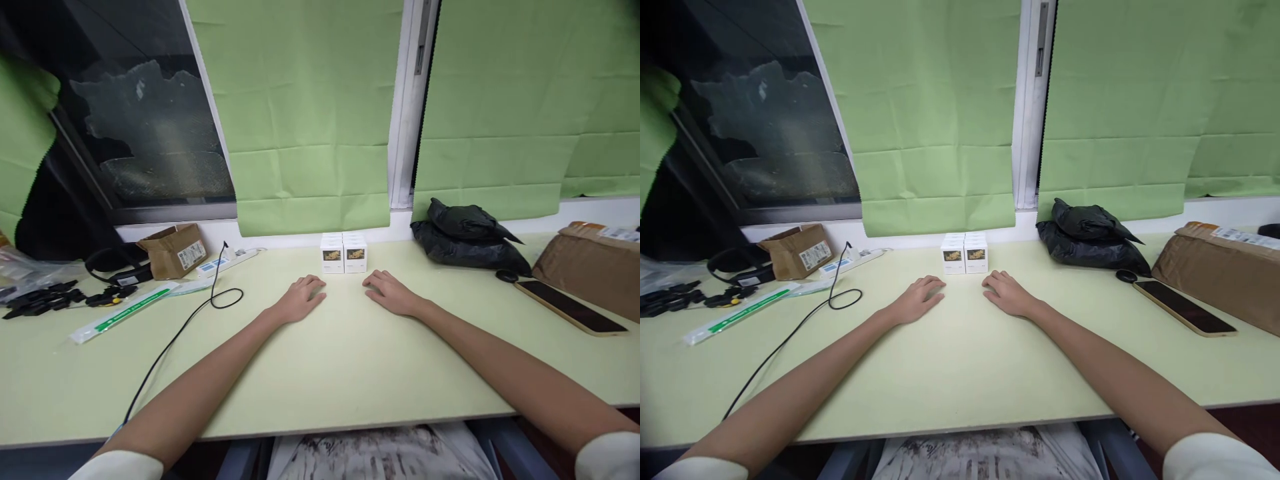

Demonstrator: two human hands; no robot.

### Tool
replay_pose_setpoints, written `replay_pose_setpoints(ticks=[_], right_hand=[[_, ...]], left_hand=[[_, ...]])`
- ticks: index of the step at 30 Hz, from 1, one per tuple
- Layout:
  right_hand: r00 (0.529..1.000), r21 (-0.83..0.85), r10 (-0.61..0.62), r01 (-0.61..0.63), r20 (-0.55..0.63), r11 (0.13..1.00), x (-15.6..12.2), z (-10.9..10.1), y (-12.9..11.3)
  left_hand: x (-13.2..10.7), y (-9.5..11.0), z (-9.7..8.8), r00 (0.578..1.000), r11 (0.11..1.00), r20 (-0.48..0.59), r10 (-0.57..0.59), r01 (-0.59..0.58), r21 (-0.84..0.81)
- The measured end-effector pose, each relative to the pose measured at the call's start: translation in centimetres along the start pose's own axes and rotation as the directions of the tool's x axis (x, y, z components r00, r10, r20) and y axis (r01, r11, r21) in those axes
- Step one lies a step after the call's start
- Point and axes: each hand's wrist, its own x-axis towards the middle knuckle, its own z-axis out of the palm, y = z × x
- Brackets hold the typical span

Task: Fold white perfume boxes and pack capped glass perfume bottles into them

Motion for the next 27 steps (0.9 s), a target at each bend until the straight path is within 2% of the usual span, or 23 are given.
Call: replay_pose_setpoints(ticks=[14, 27], right_hand=[[1.0, -0.048, 0.008, -0.008, -0.004, 0.999, 0.3, -0.3, -0.6], [1.0, -0.074, 0.019, -0.018, 0.015, 0.997, 0.5, -0.2, -0.9]], left_hand=[[0.7, -0.9, -0.2, 1.0, 0.999, 0.021, 0.002, -0.003, 0.033], [1.3, -1.1, 0.1, 1.0, 0.995, -0.022, 0.01, -0.008, 0.104]])
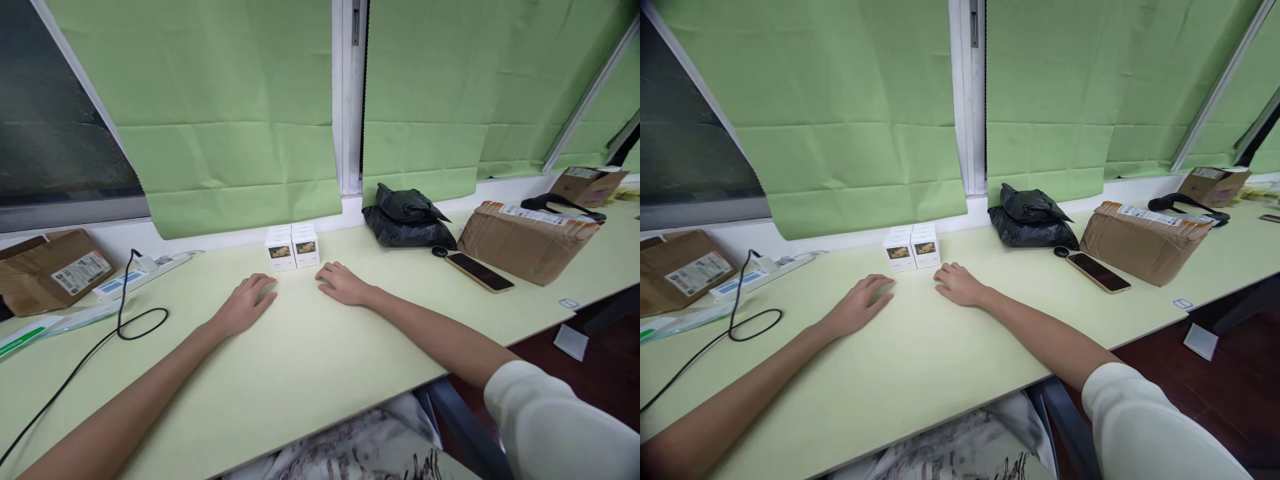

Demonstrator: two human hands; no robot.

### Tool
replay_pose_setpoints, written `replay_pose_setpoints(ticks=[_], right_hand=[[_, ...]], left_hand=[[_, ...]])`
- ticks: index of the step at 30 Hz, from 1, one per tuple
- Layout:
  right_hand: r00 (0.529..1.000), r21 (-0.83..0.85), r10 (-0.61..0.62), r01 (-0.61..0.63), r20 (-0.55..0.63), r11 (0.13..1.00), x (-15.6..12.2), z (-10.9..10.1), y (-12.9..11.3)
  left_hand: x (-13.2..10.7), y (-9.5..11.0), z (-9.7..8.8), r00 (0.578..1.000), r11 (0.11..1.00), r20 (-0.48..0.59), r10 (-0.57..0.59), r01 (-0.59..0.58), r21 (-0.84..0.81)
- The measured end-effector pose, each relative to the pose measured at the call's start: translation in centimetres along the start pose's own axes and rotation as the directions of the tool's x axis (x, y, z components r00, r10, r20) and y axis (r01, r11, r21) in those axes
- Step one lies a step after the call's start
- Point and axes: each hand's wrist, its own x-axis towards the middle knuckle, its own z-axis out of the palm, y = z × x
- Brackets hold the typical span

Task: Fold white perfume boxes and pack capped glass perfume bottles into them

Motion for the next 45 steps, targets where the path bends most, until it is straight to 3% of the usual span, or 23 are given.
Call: replay_pose_setpoints(ticks=[3, 5, 8, 10, 19, 30, 45], right_hand=[[1.0, -0.006, -0.001, 0.001, 0.003, 1.0, -0.1, -0.1, -0.3], [1.0, 0.0, -0.002, 0.002, 0.0, 1.0, -0.2, -0.2, -0.6], [1.0, 0.016, 0.008, -0.008, 0.001, 1.0, -0.4, -0.2, -0.8], [1.0, 0.027, 0.019, -0.019, 0.003, 0.999, -0.5, -0.2, -1.0], [0.999, 0.108, 0.042, -0.044, 0.019, 0.993, -0.9, -0.4, -1.3], [0.997, 0.1, 0.063, -0.068, 0.05, 0.993, -0.6, -0.2, -1.3], [0.989, 0.169, 0.127, -0.138, 0.079, 0.976, -0.8, -0.3, -1.6]], left_hand=[[0.5, 0.3, 0.0, 0.997, 1.0, -0.077, -0.004, 0.006, 0.025], [1.1, 0.7, 0.0, 0.983, 0.999, -0.185, -0.001, 0.01, 0.046], [2.4, 1.3, -0.2, 0.925, 0.997, -0.379, -0.012, 0.041, 0.069], [3.3, 1.6, -0.5, 0.895, 0.995, -0.445, -0.027, 0.064, 0.07], [5.0, 0.7, -0.4, 0.931, 0.987, -0.363, 0.041, 0.018, 0.158], [4.5, 2.6, 0.1, 0.927, 1.0, -0.373, -0.03, 0.024, -0.02], [4.3, 0.8, 0.1, 0.925, 1.0, -0.378, -0.019, 0.014, -0.017]])
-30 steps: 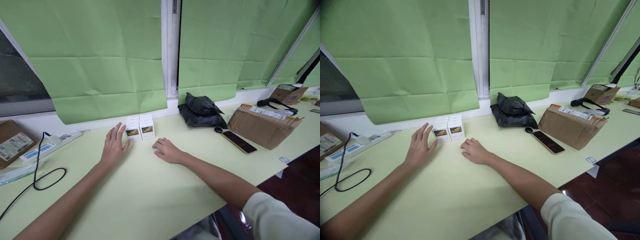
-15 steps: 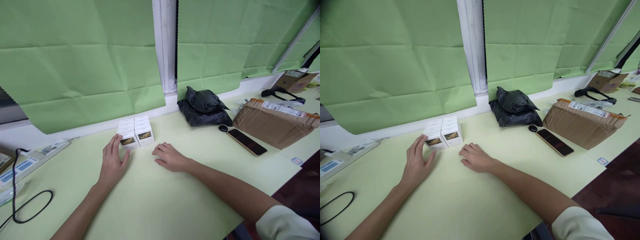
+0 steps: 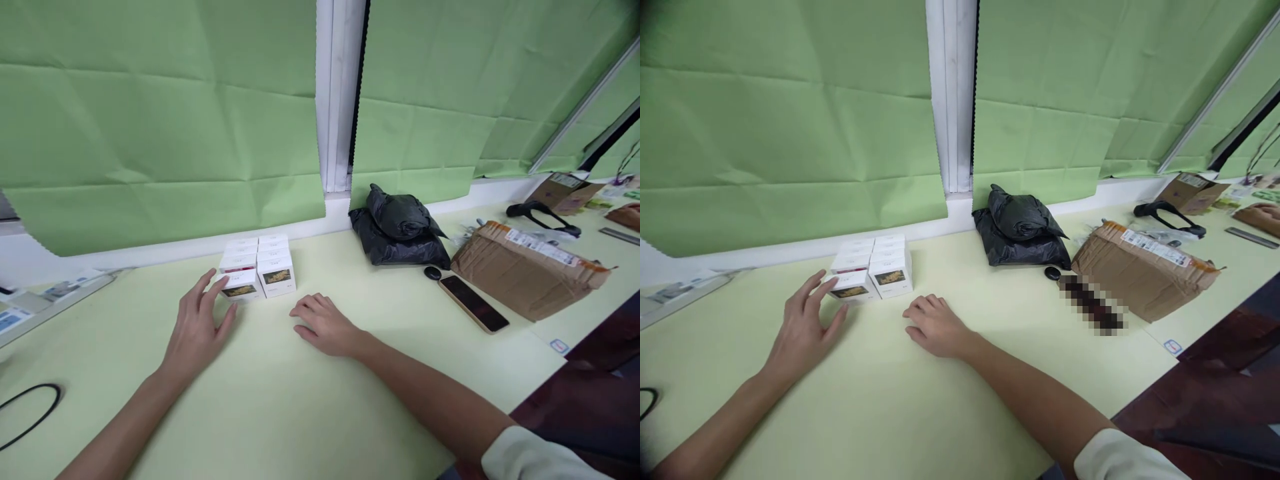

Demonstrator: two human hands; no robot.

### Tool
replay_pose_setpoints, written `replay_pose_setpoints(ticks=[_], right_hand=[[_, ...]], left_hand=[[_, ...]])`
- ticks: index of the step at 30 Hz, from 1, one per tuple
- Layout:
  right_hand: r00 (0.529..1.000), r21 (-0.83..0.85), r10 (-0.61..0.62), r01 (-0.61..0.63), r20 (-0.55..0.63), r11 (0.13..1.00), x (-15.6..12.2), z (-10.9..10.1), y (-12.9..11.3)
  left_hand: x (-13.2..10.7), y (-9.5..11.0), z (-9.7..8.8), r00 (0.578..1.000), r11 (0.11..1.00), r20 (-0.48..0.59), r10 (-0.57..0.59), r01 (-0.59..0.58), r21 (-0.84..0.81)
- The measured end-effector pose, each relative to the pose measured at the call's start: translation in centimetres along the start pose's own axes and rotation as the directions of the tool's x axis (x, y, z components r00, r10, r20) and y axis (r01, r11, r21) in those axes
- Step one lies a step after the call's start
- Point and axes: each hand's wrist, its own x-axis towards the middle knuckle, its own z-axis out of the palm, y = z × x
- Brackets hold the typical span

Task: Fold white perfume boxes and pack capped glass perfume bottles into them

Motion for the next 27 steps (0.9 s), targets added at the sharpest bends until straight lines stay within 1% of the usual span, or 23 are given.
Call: replay_pose_setpoints(ticks=[6, 11, 14, 16, 21, 23, 27], right_hand=[[1.0, -0.031, -0.025, 0.025, -0.009, 0.999, 0.2, 0.0, 0.3], [0.998, -0.072, -0.056, 0.054, -0.016, 0.996, 0.1, -0.3, 0.3], [0.998, -0.091, -0.06, 0.059, -0.015, 0.994, 0.0, -0.4, 0.2], [0.998, -0.09, -0.057, 0.055, -0.018, 0.994, -0.1, -0.4, 0.1], [0.998, -0.078, -0.059, 0.056, -0.027, 0.995, -0.4, -0.6, 0.3], [0.997, -0.069, -0.066, 0.063, -0.033, 0.996, -0.4, -0.7, 0.4], [0.997, -0.053, -0.069, 0.067, -0.03, 0.996, -0.4, -0.6, 0.5]], left_hand=[[-0.1, -0.2, 0.4, 0.999, 0.998, -0.028, 0.03, -0.031, -0.05], [-0.1, -0.4, 0.6, 0.998, 0.996, -0.06, 0.006, -0.011, -0.086], [0.0, -0.4, 0.8, 0.997, 0.991, -0.069, -0.041, 0.032, -0.133], [-0.1, -0.4, 0.9, 0.997, 0.986, -0.051, -0.058, 0.05, -0.157], [0.0, 0.0, 0.6, 1.0, 0.982, -0.015, -0.019, 0.016, -0.19], [0.2, 0.5, 0.0, 0.998, 0.976, 0.022, -0.06, 0.063, -0.208], [0.1, 1.9, -1.4, 0.977, 0.945, 0.158, -0.14, 0.18, -0.273]])
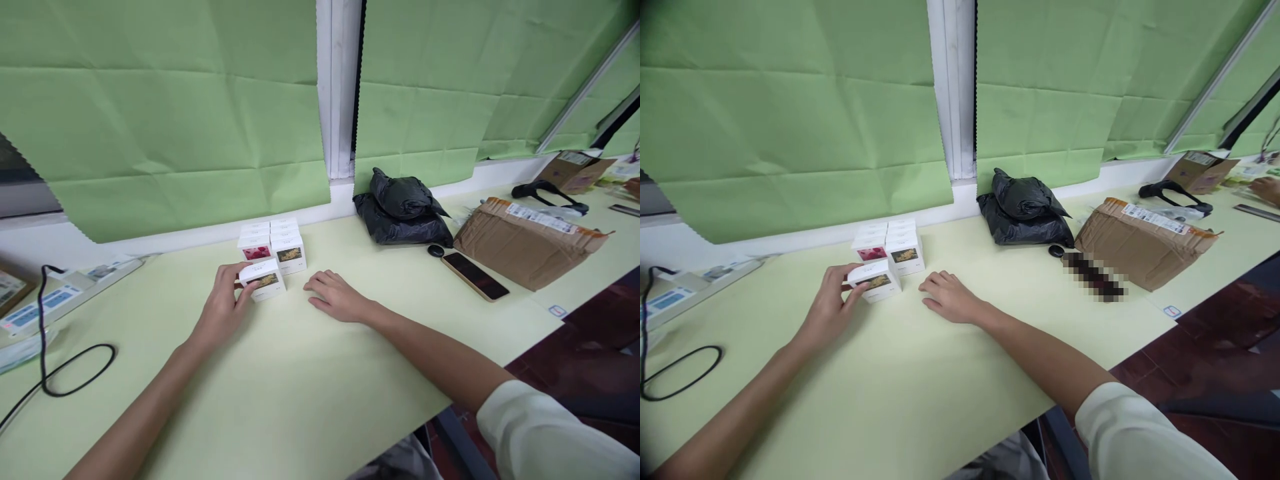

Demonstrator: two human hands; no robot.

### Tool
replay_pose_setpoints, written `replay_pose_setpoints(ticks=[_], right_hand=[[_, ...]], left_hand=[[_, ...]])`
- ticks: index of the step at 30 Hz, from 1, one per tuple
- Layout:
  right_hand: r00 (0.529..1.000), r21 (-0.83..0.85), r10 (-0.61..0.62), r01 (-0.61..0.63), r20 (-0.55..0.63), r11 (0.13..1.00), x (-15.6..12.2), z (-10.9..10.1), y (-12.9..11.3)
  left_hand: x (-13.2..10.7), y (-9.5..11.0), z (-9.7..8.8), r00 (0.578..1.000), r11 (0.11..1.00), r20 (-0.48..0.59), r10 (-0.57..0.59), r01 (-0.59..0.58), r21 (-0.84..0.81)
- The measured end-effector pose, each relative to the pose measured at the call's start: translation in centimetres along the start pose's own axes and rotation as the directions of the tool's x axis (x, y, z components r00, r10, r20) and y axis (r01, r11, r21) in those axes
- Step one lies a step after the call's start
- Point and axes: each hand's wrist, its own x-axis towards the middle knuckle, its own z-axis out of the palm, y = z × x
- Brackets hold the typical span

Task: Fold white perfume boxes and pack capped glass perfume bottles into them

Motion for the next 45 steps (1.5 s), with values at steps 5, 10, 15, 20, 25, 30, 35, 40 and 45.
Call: replay_pose_setpoints(ticks=[5, 10, 15, 20, 25, 30, 35, 40, 45], right_hand=[[0.999, 0.044, 0.027, -0.026, -0.025, 0.999, 0.2, 0.1, 0.0], [0.997, 0.143, 0.018, -0.006, -0.081, 0.99, 0.5, 0.0, -0.5], [0.992, 0.361, 0.081, -0.04, -0.1, 0.932, 0.5, -0.2, -2.5], [0.996, 0.48, 0.088, -0.065, -0.025, 0.875, 0.5, -0.1, -4.4], [0.987, 0.509, 0.141, -0.084, -0.073, 0.857, 1.0, 1.4, -4.5], [0.98, 0.499, 0.146, -0.062, -0.131, 0.864, 1.2, 2.5, -4.2], [0.977, 0.531, 0.141, -0.036, -0.159, 0.847, 1.0, 2.6, -4.0], [0.98, 0.528, 0.122, -0.02, -0.159, 0.849, 0.9, 2.5, -4.0], [0.982, 0.517, 0.118, -0.027, -0.144, 0.855, 0.5, 2.3, -4.1]], left_hand=[[-1.7, 1.8, 0.0, 0.998, 0.996, 0.008, -0.063, 0.063, -0.065], [-3.0, 2.1, 0.7, 0.999, 1.0, -0.046, -0.019, 0.019, -0.019], [-3.2, 2.3, 1.2, 0.998, 0.998, -0.029, 0.057, -0.058, -0.02], [-3.6, 3.2, 1.3, 0.996, 0.995, -0.014, 0.088, -0.088, -0.048], [-3.9, 3.6, 1.4, 0.993, 0.993, -0.018, 0.113, -0.113, -0.032], [-3.8, 3.5, 1.6, 0.993, 0.992, -0.019, 0.121, -0.121, -0.026], [-3.8, 3.6, 1.8, 0.993, 0.993, -0.027, 0.113, -0.114, -0.031], [-4.0, 3.5, 2.1, 0.991, 0.992, -0.043, 0.123, -0.124, -0.032], [-4.1, 3.4, 2.2, 0.994, 0.994, -0.022, 0.103, -0.104, -0.033]])
